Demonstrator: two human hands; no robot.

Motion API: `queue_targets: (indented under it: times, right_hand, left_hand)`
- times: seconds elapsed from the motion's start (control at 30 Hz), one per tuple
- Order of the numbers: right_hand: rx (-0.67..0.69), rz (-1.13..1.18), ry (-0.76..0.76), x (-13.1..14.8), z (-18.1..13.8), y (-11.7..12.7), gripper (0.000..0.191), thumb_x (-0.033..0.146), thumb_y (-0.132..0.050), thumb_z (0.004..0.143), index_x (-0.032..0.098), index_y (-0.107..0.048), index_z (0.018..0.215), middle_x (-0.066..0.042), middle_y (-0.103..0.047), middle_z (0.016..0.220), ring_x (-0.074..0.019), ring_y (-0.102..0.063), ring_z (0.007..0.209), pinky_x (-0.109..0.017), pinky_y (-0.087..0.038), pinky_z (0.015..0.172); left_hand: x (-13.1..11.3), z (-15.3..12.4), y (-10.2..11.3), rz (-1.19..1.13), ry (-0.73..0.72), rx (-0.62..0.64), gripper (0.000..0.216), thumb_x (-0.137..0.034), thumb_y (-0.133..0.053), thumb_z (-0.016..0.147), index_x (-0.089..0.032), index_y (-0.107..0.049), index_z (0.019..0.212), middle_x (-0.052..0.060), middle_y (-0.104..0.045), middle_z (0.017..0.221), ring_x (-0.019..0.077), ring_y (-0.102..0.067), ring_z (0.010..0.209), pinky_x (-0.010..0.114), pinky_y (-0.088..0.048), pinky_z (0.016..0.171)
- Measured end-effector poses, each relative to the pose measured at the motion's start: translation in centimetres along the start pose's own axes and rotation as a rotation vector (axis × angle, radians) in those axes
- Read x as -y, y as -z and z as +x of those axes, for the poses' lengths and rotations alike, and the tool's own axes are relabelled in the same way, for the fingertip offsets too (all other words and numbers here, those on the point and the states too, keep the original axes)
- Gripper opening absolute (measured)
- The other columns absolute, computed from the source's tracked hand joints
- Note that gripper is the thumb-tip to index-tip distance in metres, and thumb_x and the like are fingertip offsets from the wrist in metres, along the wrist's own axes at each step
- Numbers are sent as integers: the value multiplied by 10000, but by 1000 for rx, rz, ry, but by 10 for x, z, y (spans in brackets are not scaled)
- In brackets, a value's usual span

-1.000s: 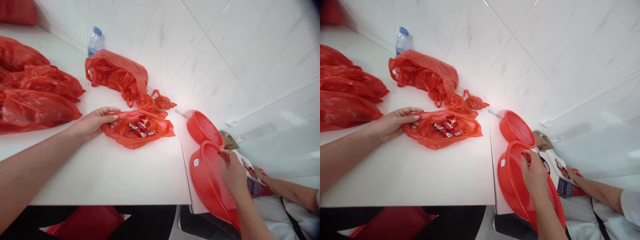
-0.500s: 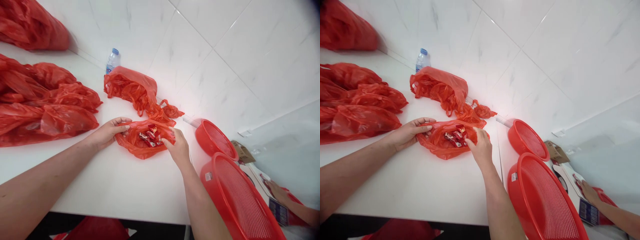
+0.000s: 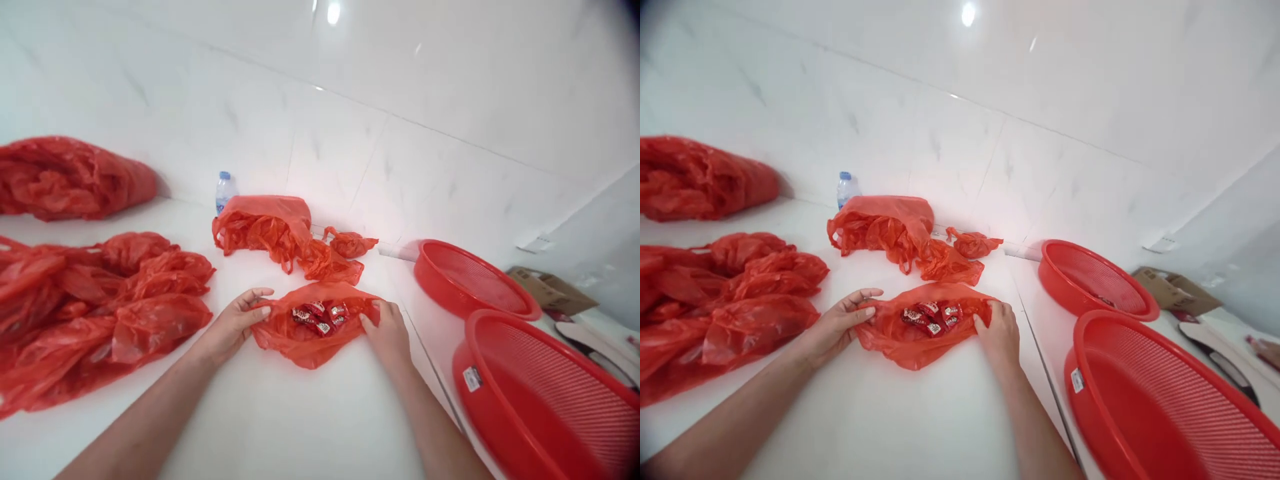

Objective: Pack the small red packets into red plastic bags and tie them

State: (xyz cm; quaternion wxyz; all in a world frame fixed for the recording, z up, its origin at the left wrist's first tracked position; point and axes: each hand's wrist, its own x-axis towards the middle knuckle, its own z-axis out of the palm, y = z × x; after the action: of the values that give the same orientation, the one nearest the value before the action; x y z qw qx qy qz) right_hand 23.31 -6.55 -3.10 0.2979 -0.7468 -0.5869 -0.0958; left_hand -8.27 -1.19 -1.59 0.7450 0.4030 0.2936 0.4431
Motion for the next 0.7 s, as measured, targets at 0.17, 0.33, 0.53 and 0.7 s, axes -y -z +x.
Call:
queue_targets:
  times: [0.17, 0.33, 0.53, 0.7]
  right_hand:
    - [28, 68, -128, 1, 0, -4, 245, 190, -445, 840, 212, -543, 1063, -70, -559, 1071, -204, -575, 946, -312, -433, 779]
    - [27, 206, -207, -3, -2, -8, 245, 143, -481, 786, 211, -583, 998, -55, -632, 939, -200, -604, 839, -303, -422, 713]
    - [2, 473, -229, 1, 4, 0, 451, 44, -449, 669, 259, -579, 1043, 10, -679, 933, -148, -630, 796, -247, -448, 670]
    - [-182, 590, -284, 3, 12, 25, 317, 156, -455, 721, 215, -583, 1005, -9, -641, 812, -171, -577, 694, -282, -433, 647]
  left_hand:
    - [-3, -6, -9, 145, 0, -60, 473, -236, -781, 658, -207, -565, 1078, 12, -685, 875, 132, -652, 716, 238, -520, 686]
    - [3, -10, -17, 238, -89, -160, 577, -357, -773, 645, -206, -513, 1138, 31, -652, 915, 145, -633, 740, 262, -509, 684]
    - [25, -26, -18, 634, -279, -461, 746, -460, -775, 565, -212, -478, 1202, 35, -578, 975, 147, -582, 683, 274, -479, 596]
    - [8, -30, -19, 739, -199, -275, 359, -428, -684, 687, -169, -611, 924, -42, -509, 606, 97, -443, 518, 201, -365, 468]
